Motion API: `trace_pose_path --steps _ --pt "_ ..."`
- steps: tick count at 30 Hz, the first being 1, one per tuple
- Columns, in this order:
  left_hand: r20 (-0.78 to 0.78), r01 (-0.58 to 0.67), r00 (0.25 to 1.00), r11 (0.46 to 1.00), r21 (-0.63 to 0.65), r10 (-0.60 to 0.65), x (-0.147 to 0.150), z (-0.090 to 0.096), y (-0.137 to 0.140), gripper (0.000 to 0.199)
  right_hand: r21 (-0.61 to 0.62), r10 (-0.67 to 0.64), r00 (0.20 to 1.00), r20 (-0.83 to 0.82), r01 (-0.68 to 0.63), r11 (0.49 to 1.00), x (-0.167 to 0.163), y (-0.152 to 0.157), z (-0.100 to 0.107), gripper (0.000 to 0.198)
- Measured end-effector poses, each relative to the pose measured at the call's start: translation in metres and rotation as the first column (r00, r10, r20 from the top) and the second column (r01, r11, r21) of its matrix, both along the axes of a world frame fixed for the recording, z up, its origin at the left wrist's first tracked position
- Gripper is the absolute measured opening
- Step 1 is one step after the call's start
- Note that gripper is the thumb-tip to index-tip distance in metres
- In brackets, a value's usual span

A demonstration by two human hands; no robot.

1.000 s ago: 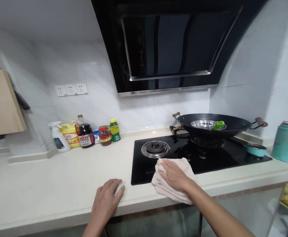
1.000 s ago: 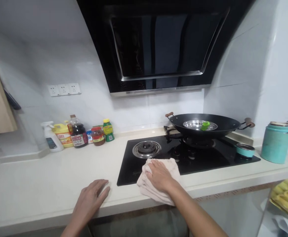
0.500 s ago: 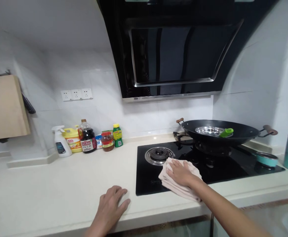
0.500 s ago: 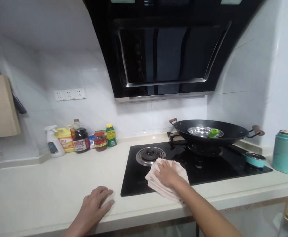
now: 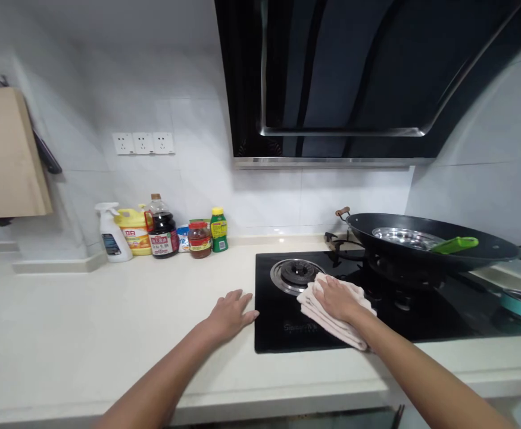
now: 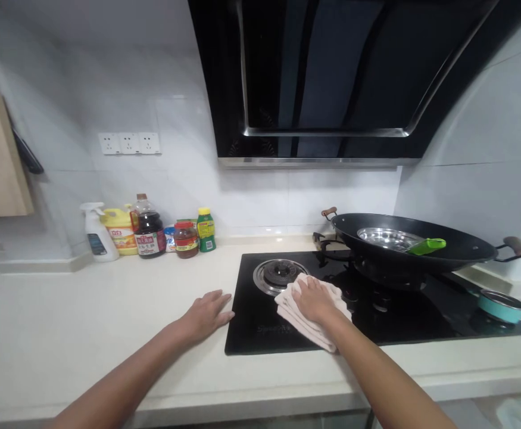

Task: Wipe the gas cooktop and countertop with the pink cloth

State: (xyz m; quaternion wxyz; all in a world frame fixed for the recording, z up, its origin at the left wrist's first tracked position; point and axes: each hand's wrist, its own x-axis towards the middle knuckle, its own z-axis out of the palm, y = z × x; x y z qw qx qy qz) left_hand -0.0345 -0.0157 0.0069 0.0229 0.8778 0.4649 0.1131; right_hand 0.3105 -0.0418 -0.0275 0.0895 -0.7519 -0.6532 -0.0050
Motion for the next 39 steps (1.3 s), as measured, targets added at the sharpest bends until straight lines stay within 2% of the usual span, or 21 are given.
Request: trace_pose_path --steps 4,9,13,19,22,25,28,31,35,39 --pt "0.011 0.026 1.0 0.999 0.045 -0.026 -0.002 -0.017 0.006 0.052 0.004 -0.069 0.998 0.003 0.069 0.998 0.013 0.028 0.002 0.065" --pt "-0.033 0.036 0.999 0.995 0.088 -0.034 -0.001 -0.022 0.003 0.053 0.016 -0.058 0.998 0.002 0.058 0.998 0.025 0.039 0.006 0.063" --pt "0.0 0.041 0.999 0.995 0.091 -0.041 -0.001 -0.024 0.003 0.053 0.055 -0.02 1.0 0.02 0.018 0.998 0.015 0.023 0.003 0.06" --pt "-0.021 0.038 0.999 0.997 0.064 -0.037 0.001 -0.019 0.002 0.054 0.084 0.077 0.995 0.059 -0.082 0.993 -0.02 -0.019 -0.012 0.063" --pt "-0.041 0.038 0.998 0.998 0.045 -0.036 0.001 -0.014 0.0 0.054 0.054 0.19 0.982 0.004 -0.19 0.98 -0.047 -0.04 -0.008 0.069" --pt "-0.089 0.041 0.995 0.998 0.057 -0.036 0.001 -0.012 -0.002 0.054 -0.002 0.345 0.934 -0.087 -0.347 0.938 -0.08 -0.049 0.005 0.07" --pt "-0.107 0.038 0.994 0.997 0.064 -0.031 0.001 -0.014 -0.001 0.052 -0.018 0.415 0.903 -0.107 -0.419 0.908 -0.111 -0.032 0.016 0.068" --pt "-0.099 0.037 0.995 0.997 0.066 -0.03 -0.001 -0.016 0.001 0.043 -0.013 0.426 0.902 -0.067 -0.428 0.904 -0.131 0.002 0.021 0.066" --pt "-0.101 0.045 0.994 0.997 0.06 -0.039 -0.002 -0.016 0.004 0.037 -0.009 0.384 0.923 -0.028 -0.385 0.923 -0.144 0.051 0.024 0.065" --pt "-0.073 0.044 0.997 0.997 0.063 -0.039 0.0 -0.015 0.004 0.039 0.014 0.28 0.96 -0.008 -0.28 0.96 -0.151 0.09 0.026 0.062"
